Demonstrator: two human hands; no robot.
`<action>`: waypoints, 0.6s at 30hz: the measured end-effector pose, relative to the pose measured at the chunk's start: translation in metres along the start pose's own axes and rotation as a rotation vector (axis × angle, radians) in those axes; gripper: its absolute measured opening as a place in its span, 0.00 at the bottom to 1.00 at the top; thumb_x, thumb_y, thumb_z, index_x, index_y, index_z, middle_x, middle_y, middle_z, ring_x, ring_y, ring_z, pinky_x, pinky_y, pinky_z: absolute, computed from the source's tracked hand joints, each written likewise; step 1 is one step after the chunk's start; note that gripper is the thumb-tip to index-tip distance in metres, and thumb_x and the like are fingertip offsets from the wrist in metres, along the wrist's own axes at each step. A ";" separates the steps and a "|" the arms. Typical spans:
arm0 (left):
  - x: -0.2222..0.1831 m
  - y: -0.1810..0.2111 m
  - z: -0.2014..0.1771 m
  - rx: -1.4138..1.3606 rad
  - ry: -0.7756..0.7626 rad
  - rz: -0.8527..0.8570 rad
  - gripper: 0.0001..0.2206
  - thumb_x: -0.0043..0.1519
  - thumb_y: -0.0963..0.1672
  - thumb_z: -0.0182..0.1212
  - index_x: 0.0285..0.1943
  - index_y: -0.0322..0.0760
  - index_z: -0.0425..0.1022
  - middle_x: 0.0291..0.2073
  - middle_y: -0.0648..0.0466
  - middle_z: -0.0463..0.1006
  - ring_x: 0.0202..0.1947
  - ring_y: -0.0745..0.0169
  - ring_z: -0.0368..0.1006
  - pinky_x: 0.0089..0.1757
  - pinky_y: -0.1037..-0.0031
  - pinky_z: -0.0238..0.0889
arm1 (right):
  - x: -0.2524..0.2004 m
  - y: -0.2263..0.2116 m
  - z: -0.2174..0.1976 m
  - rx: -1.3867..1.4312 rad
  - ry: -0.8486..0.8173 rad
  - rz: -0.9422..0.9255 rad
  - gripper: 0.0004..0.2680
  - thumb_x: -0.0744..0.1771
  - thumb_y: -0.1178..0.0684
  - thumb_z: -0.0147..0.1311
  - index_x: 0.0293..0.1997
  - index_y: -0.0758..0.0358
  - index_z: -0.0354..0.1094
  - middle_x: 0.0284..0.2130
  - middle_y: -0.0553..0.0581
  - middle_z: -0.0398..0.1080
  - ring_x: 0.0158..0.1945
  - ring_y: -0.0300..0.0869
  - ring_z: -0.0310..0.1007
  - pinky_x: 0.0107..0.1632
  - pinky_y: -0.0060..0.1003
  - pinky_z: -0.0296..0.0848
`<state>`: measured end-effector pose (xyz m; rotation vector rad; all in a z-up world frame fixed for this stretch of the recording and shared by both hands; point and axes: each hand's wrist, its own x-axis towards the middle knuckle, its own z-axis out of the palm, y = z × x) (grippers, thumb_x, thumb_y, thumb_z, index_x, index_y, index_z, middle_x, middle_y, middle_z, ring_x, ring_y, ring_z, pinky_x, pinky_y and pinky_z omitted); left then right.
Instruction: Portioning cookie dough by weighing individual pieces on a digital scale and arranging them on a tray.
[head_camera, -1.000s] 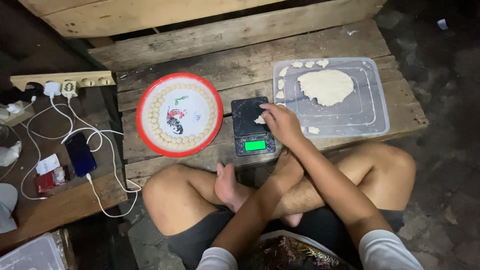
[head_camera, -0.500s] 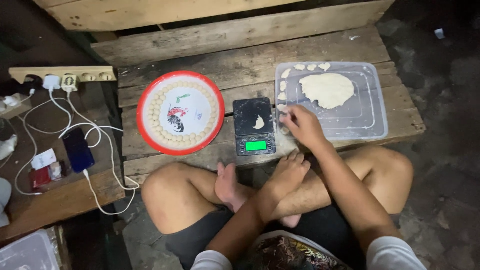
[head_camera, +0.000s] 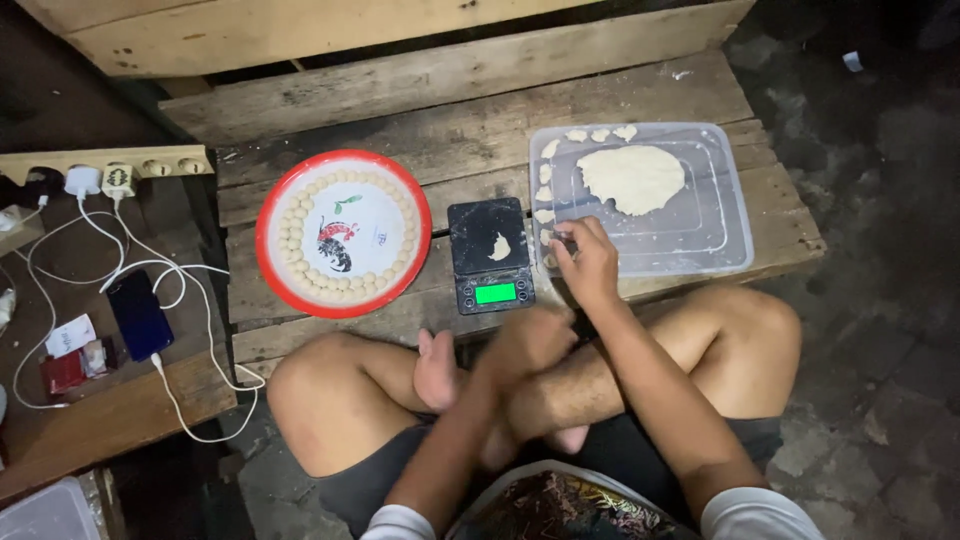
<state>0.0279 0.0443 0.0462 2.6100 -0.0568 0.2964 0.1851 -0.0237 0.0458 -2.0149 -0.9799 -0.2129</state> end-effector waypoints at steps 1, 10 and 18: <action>-0.007 -0.015 -0.009 0.030 0.253 0.147 0.05 0.63 0.39 0.62 0.32 0.34 0.78 0.26 0.42 0.73 0.28 0.39 0.72 0.28 0.59 0.64 | -0.003 0.006 0.006 -0.005 0.047 0.026 0.09 0.61 0.63 0.67 0.42 0.60 0.75 0.30 0.54 0.69 0.36 0.51 0.75 0.42 0.44 0.75; 0.036 -0.117 -0.021 0.453 0.178 -0.564 0.19 0.57 0.57 0.65 0.39 0.40 0.81 0.37 0.47 0.77 0.40 0.45 0.76 0.39 0.57 0.69 | -0.001 -0.004 0.006 0.092 0.053 0.178 0.09 0.63 0.60 0.69 0.44 0.65 0.76 0.29 0.59 0.75 0.38 0.54 0.77 0.44 0.46 0.76; 0.045 -0.112 0.007 0.470 0.038 -0.487 0.15 0.55 0.49 0.70 0.43 0.37 0.80 0.40 0.48 0.73 0.44 0.47 0.73 0.43 0.58 0.65 | 0.002 -0.016 -0.004 0.088 -0.014 0.033 0.05 0.67 0.60 0.62 0.45 0.60 0.77 0.32 0.56 0.76 0.41 0.52 0.77 0.48 0.44 0.75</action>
